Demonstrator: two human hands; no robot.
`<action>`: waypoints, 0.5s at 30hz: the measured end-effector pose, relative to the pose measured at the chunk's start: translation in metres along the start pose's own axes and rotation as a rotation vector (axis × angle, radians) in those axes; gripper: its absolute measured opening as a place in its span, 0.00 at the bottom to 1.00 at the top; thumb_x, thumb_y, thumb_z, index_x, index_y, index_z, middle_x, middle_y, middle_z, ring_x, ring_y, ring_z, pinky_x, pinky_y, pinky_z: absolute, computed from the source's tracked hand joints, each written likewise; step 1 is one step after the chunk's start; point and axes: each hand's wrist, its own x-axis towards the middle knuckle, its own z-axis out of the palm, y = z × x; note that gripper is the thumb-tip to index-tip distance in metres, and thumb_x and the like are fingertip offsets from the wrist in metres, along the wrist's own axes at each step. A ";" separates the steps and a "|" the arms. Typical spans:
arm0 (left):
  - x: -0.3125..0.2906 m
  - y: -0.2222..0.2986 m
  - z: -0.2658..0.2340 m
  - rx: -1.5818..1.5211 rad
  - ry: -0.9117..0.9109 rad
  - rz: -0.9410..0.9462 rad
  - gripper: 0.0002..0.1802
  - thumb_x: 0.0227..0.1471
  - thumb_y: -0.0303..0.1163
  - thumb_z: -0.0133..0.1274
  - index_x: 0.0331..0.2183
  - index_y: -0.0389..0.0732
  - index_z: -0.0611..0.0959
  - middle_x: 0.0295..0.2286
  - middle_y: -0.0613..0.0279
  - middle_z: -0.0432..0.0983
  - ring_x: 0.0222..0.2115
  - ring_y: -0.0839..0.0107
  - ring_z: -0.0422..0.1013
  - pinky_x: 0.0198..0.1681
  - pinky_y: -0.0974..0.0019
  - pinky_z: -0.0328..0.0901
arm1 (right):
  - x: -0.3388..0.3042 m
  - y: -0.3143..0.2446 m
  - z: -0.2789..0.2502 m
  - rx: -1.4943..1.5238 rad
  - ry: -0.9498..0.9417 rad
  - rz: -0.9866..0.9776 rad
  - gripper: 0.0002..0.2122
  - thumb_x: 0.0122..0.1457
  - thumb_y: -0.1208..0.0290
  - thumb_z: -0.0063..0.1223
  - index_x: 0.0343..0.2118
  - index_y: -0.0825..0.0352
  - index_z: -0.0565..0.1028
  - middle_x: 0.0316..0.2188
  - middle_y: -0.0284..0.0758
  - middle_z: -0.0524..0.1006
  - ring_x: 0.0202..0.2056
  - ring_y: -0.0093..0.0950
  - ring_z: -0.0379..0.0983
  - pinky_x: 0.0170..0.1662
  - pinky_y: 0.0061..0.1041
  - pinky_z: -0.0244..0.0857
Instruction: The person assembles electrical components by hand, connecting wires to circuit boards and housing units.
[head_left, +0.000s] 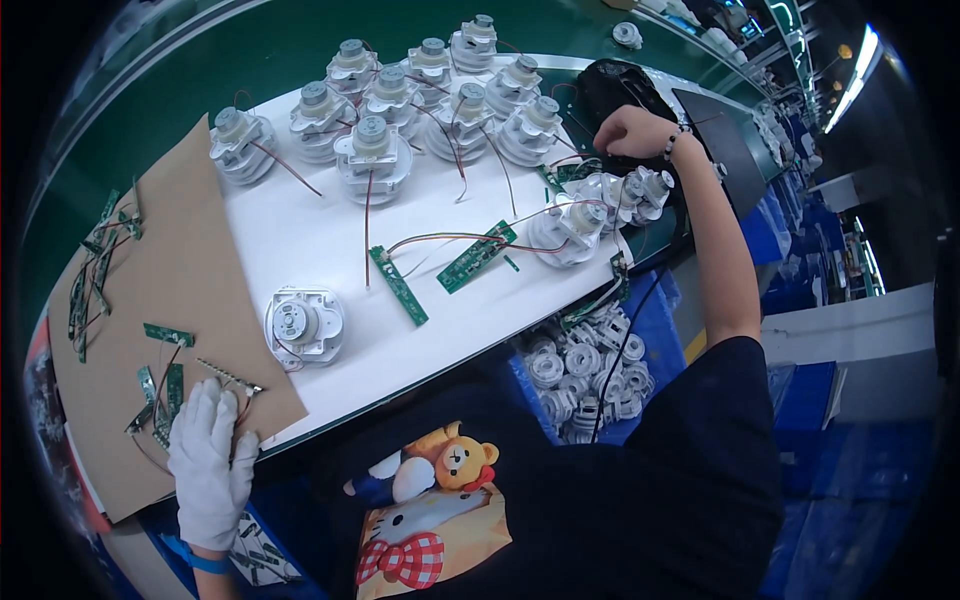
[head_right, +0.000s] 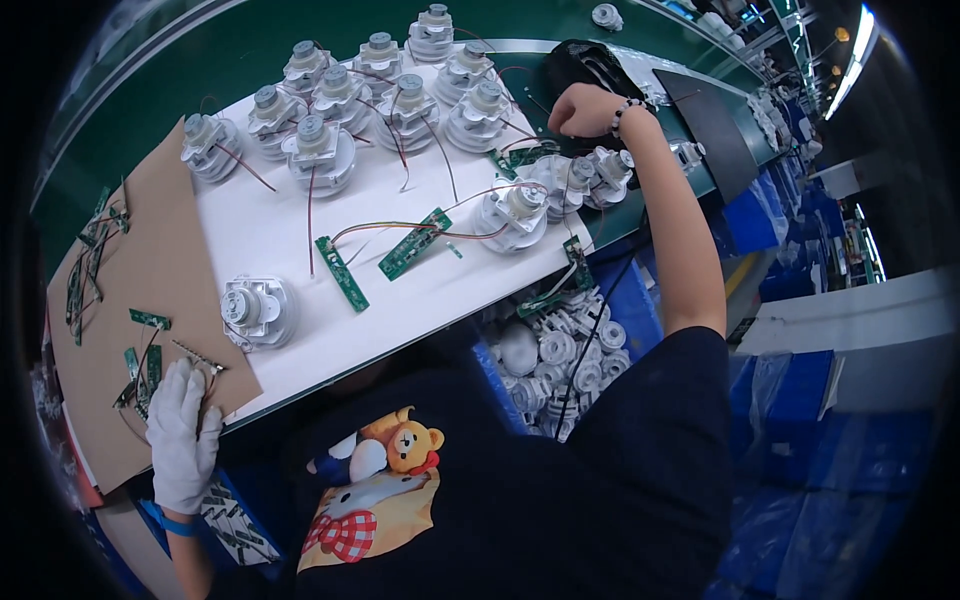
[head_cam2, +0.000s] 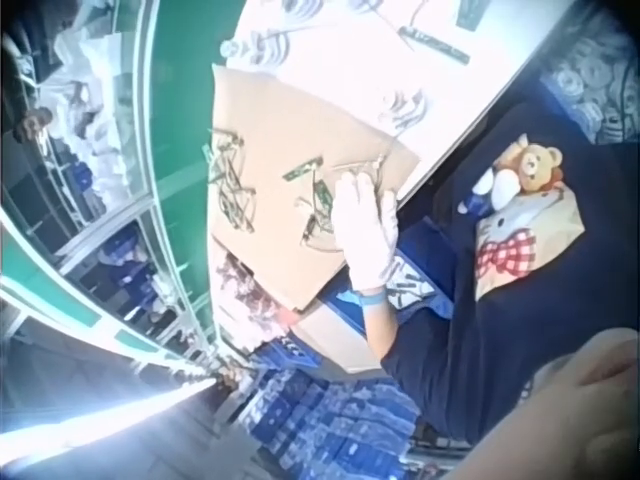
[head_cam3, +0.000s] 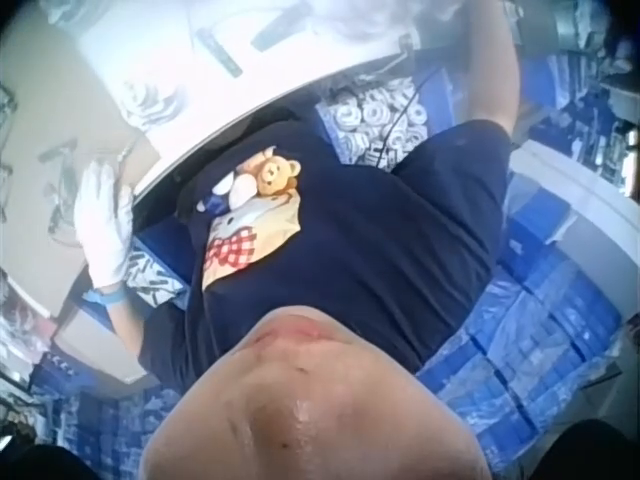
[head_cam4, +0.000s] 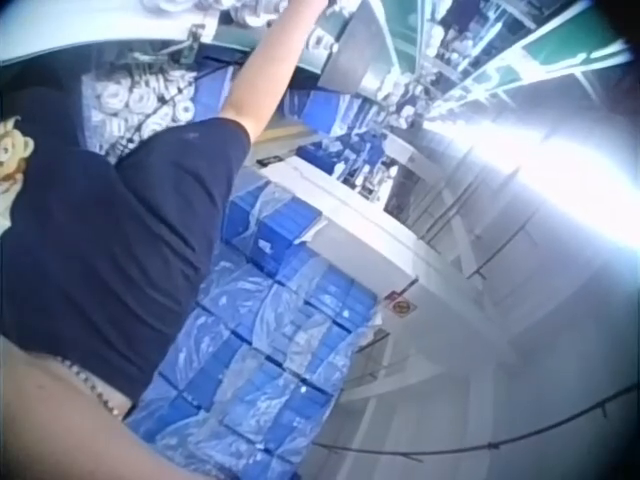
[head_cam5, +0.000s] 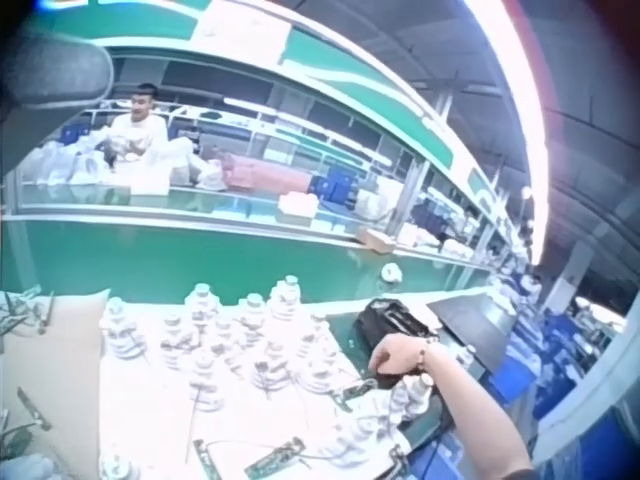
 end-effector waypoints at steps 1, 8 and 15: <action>0.000 -0.007 0.001 0.019 0.009 0.035 0.23 0.43 0.31 0.51 0.44 0.34 0.71 0.46 0.48 0.64 0.48 0.53 0.59 0.52 0.55 0.52 | 0.001 0.001 0.000 -0.069 0.138 0.046 0.10 0.43 0.80 0.50 0.30 0.67 0.78 0.29 0.38 0.77 0.32 0.28 0.73 0.40 0.24 0.66; 0.005 -0.023 0.007 0.098 0.210 0.153 0.12 0.37 0.24 0.51 0.31 0.39 0.74 0.35 0.56 0.70 0.37 0.59 0.67 0.41 0.61 0.61 | 0.066 -0.001 0.036 -0.642 0.243 0.113 0.08 0.40 0.75 0.52 0.24 0.73 0.76 0.28 0.51 0.74 0.35 0.41 0.73 0.38 0.34 0.69; 0.016 -0.017 -0.012 -0.229 0.343 -0.060 0.16 0.41 0.31 0.55 0.36 0.39 0.76 0.34 0.55 0.73 0.35 0.59 0.70 0.39 0.65 0.64 | 0.074 0.044 0.031 -0.373 0.443 0.174 0.10 0.35 0.68 0.55 0.22 0.68 0.76 0.26 0.45 0.75 0.32 0.41 0.72 0.38 0.33 0.66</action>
